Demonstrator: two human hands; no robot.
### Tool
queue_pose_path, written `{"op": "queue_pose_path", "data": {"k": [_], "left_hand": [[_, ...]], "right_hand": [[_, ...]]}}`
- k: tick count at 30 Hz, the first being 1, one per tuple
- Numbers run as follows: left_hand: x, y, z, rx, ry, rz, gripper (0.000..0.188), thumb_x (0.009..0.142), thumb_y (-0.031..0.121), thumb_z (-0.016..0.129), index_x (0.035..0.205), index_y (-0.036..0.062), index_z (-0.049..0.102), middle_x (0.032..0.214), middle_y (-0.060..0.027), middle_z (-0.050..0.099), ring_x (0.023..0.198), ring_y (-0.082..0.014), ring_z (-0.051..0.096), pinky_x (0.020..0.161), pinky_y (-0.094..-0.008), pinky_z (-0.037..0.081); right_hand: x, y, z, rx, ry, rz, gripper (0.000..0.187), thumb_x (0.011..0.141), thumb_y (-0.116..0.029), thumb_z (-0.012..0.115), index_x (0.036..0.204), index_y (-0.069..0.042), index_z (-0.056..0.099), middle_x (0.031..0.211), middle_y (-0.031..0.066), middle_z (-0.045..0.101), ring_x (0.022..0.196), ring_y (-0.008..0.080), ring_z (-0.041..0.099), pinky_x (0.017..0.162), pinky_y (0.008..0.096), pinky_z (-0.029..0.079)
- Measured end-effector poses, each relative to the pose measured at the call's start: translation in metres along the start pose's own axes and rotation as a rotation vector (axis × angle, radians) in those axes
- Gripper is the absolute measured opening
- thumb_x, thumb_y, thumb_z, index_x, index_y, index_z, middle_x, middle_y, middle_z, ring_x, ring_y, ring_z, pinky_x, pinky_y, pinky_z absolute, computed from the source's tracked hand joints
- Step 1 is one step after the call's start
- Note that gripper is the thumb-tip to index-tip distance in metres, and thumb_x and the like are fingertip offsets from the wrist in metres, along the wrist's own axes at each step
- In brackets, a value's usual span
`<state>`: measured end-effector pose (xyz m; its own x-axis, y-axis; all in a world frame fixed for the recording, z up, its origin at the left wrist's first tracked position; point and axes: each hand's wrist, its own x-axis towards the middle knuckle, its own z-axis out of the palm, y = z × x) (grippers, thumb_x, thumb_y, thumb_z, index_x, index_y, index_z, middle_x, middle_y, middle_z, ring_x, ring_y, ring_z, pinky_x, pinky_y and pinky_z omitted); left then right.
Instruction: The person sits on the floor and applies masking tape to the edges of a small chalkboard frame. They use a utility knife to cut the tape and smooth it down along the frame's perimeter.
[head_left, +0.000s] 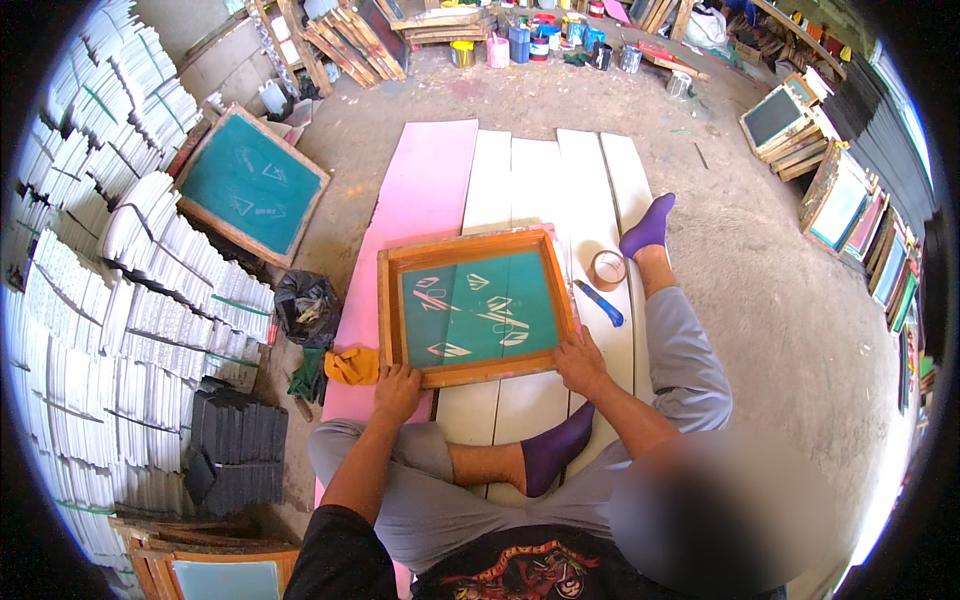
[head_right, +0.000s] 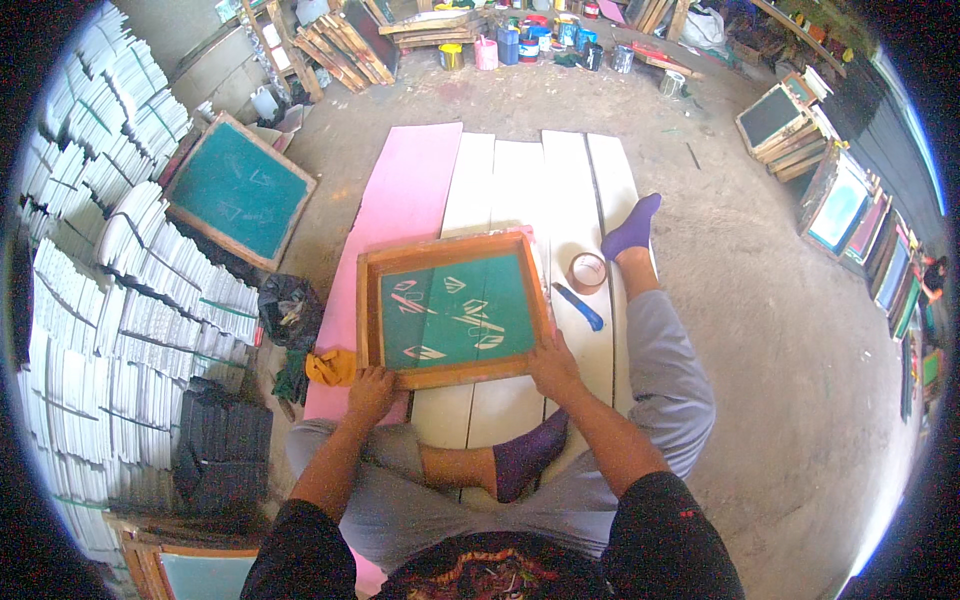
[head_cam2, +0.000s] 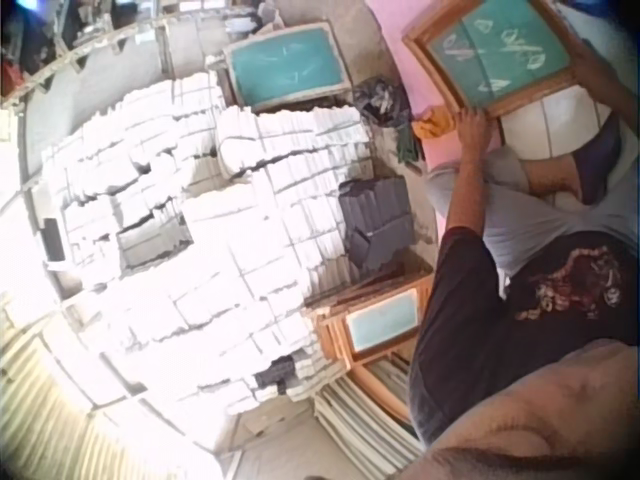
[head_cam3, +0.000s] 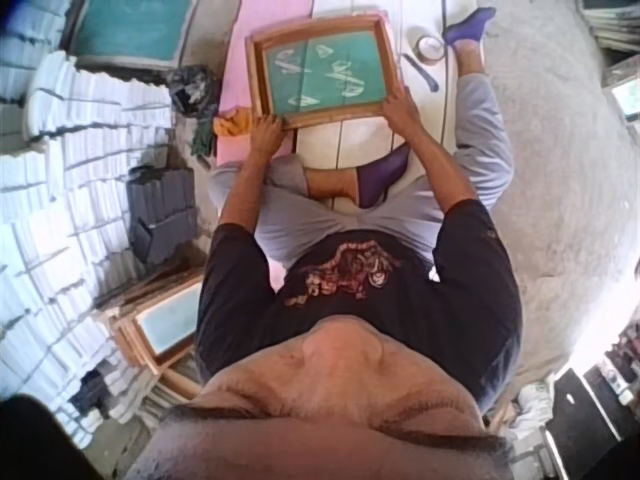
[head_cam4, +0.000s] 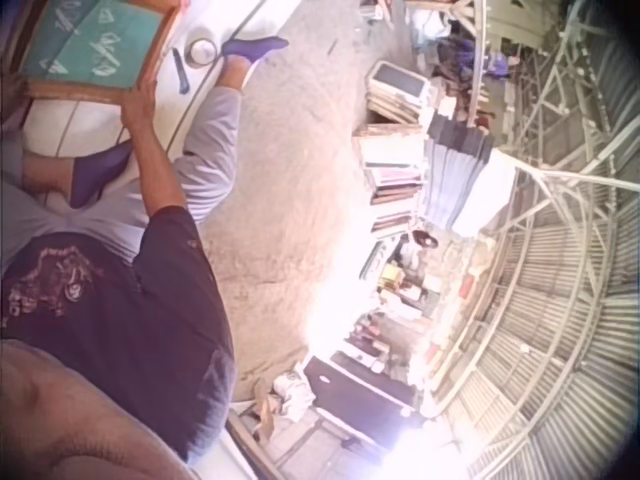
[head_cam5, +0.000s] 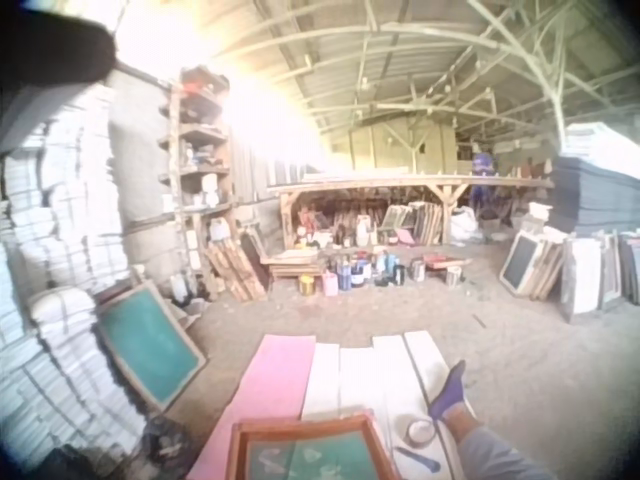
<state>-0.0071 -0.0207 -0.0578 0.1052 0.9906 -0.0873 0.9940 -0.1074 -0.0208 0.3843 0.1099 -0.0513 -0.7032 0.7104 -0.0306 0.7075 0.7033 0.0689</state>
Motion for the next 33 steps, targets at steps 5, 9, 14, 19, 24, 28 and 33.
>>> {"op": "queue_pose_path", "data": {"k": [5, 9, 14, 19, 24, 28, 33], "left_hand": [[0.002, -0.005, 0.006, 0.029, 0.046, 0.032, 0.023, 0.084, 0.022, 0.073, 0.099, 0.0055, 0.069, 0.102, -0.0114, 0.068, 0.109, -0.0304, 0.062, 0.101, -0.0454, 0.044], [0.004, 0.0, 0.0, 0.017, 0.051, 0.073, 0.017, 0.087, 0.016, 0.067, 0.099, 0.005, 0.07, 0.101, -0.0126, 0.069, 0.109, -0.0309, 0.063, 0.099, -0.0445, 0.046], [0.007, -0.003, -0.01, -0.03, -0.01, 0.055, 0.013, 0.087, 0.015, 0.065, 0.096, 0.0061, 0.07, 0.102, -0.0134, 0.071, 0.106, -0.0302, 0.065, 0.099, -0.0441, 0.047], [0.005, -0.002, -0.004, -0.023, 0.001, 0.062, 0.011, 0.087, 0.014, 0.065, 0.095, 0.0071, 0.069, 0.096, -0.0123, 0.072, 0.1, -0.0289, 0.068, 0.101, -0.045, 0.045], [0.006, -0.001, 0.007, 0.038, -0.065, 0.035, 0.012, 0.085, 0.013, 0.066, 0.095, 0.0075, 0.069, 0.095, -0.013, 0.073, 0.101, -0.029, 0.069, 0.105, -0.0451, 0.043], [0.011, 0.004, 0.004, 0.024, -0.028, 0.047, 0.014, 0.083, 0.013, 0.068, 0.096, 0.0071, 0.068, 0.094, -0.0138, 0.073, 0.1, -0.0296, 0.07, 0.107, -0.0458, 0.042], [-0.005, 0.01, 0.016, -0.004, 0.024, 0.018, 0.016, 0.081, 0.014, 0.069, 0.096, 0.0066, 0.068, 0.086, -0.0134, 0.072, 0.086, -0.031, 0.072, 0.11, -0.0473, 0.041]], "right_hand": [[-0.004, 0.006, 0.01, 0.039, 0.027, 0.001, 0.032, 0.077, -0.016, 0.076, 0.108, -0.008, 0.071, 0.114, 0.0105, 0.067, 0.125, 0.0283, 0.054, 0.118, 0.0568, 0.031], [-0.001, 0.008, 0.012, 0.009, -0.09, 0.002, 0.033, 0.076, -0.014, 0.075, 0.108, -0.008, 0.071, 0.114, 0.0097, 0.067, 0.124, 0.028, 0.054, 0.115, 0.057, 0.033], [0.002, 0.003, 0.006, 0.031, -0.008, -0.005, 0.037, 0.076, -0.014, 0.075, 0.112, -0.007, 0.07, 0.114, 0.0091, 0.068, 0.126, 0.0294, 0.053, 0.114, 0.0569, 0.034], [0.003, -0.006, -0.002, 0.062, -0.136, 0.02, 0.038, 0.078, -0.021, 0.077, 0.113, -0.007, 0.07, 0.11, 0.0114, 0.069, 0.125, 0.0331, 0.053, 0.118, 0.0577, 0.03], [0.014, -0.011, -0.009, -0.009, -0.146, 0.0, 0.032, 0.078, -0.017, 0.075, 0.108, -0.005, 0.071, 0.109, 0.0117, 0.07, 0.124, 0.0331, 0.054, 0.12, 0.0586, 0.026], [-0.002, 0.004, 0.036, -0.027, 0.0, -0.016, 0.028, 0.078, -0.014, 0.073, 0.104, -0.005, 0.072, 0.108, 0.0114, 0.07, 0.122, 0.0321, 0.056, 0.116, 0.058, 0.03], [0.019, 0.006, 0.003, -0.015, -0.086, 0.016, 0.027, 0.078, -0.011, 0.071, 0.105, -0.007, 0.072, 0.11, 0.0098, 0.07, 0.119, 0.032, 0.058, 0.111, 0.0563, 0.036]]}}
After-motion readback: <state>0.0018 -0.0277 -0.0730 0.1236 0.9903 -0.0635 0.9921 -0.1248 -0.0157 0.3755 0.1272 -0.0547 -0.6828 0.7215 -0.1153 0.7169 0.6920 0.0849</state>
